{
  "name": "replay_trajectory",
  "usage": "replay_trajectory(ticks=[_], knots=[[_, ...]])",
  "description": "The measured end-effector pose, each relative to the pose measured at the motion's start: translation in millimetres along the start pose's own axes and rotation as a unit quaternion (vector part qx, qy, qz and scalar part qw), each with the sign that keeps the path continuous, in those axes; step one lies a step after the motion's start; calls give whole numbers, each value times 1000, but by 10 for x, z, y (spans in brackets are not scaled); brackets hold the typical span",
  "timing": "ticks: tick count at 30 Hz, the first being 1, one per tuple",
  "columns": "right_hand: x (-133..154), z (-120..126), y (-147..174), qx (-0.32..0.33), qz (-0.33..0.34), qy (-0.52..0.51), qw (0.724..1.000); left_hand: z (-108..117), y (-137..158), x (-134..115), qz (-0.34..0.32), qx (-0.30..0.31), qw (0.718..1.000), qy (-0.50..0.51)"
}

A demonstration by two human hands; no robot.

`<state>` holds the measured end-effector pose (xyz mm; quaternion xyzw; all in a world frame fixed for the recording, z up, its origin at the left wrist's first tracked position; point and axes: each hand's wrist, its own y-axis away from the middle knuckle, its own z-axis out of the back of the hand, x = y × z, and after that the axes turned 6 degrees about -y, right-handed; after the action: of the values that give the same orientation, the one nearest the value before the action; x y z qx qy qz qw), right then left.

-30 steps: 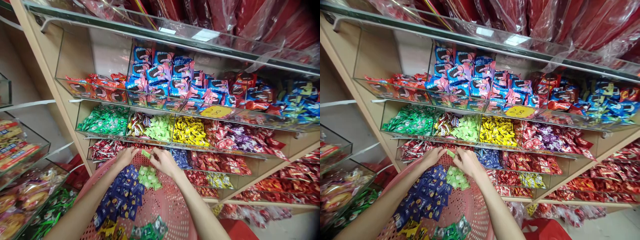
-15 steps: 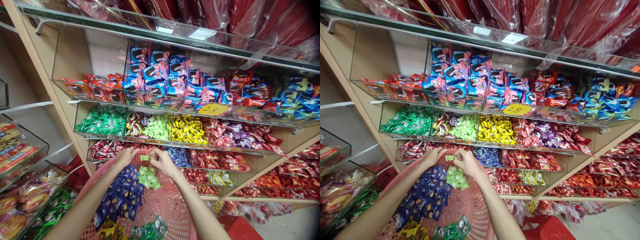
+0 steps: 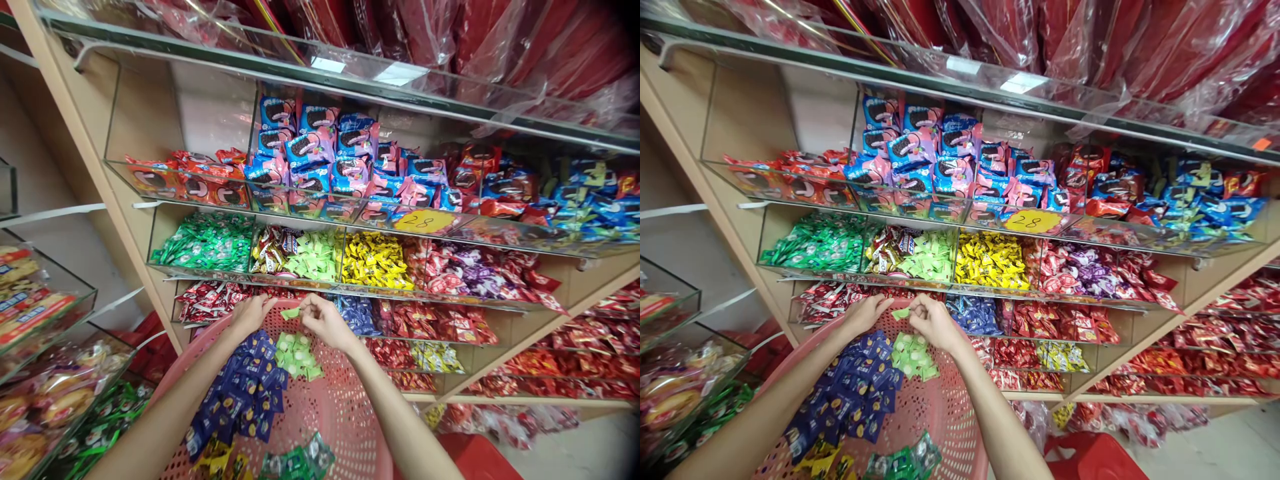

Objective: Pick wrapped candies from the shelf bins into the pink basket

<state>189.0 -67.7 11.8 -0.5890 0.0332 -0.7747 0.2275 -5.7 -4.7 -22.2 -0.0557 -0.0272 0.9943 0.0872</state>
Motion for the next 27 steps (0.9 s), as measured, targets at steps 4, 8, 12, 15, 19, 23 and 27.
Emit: replay_trajectory(ticks=[4,8,12,15,19,23,27], knots=[[-9,-3,-46,-17,10,-35,999,-10,-16,9,-1,-5,1000,-1],[-34,-23,-80,-23,-23,-117,993,-37,-28,23,2,-6,1000,-5],[-24,-17,-91,-41,-52,-180,981,-63,-42,41,3,-5,1000,-8],[-2,-3,-85,-44,-75,-220,972,-73,-51,46,2,-4,1000,-8],[14,1,-59,-49,-118,-258,958,-75,-51,34,-1,-4,1000,-6],[5,-5,-23,-6,-190,-350,917,-80,-46,18,3,-1,1000,-5],[-77,-27,9,70,-245,-382,888,-87,-47,13,4,-1,1000,-7]])
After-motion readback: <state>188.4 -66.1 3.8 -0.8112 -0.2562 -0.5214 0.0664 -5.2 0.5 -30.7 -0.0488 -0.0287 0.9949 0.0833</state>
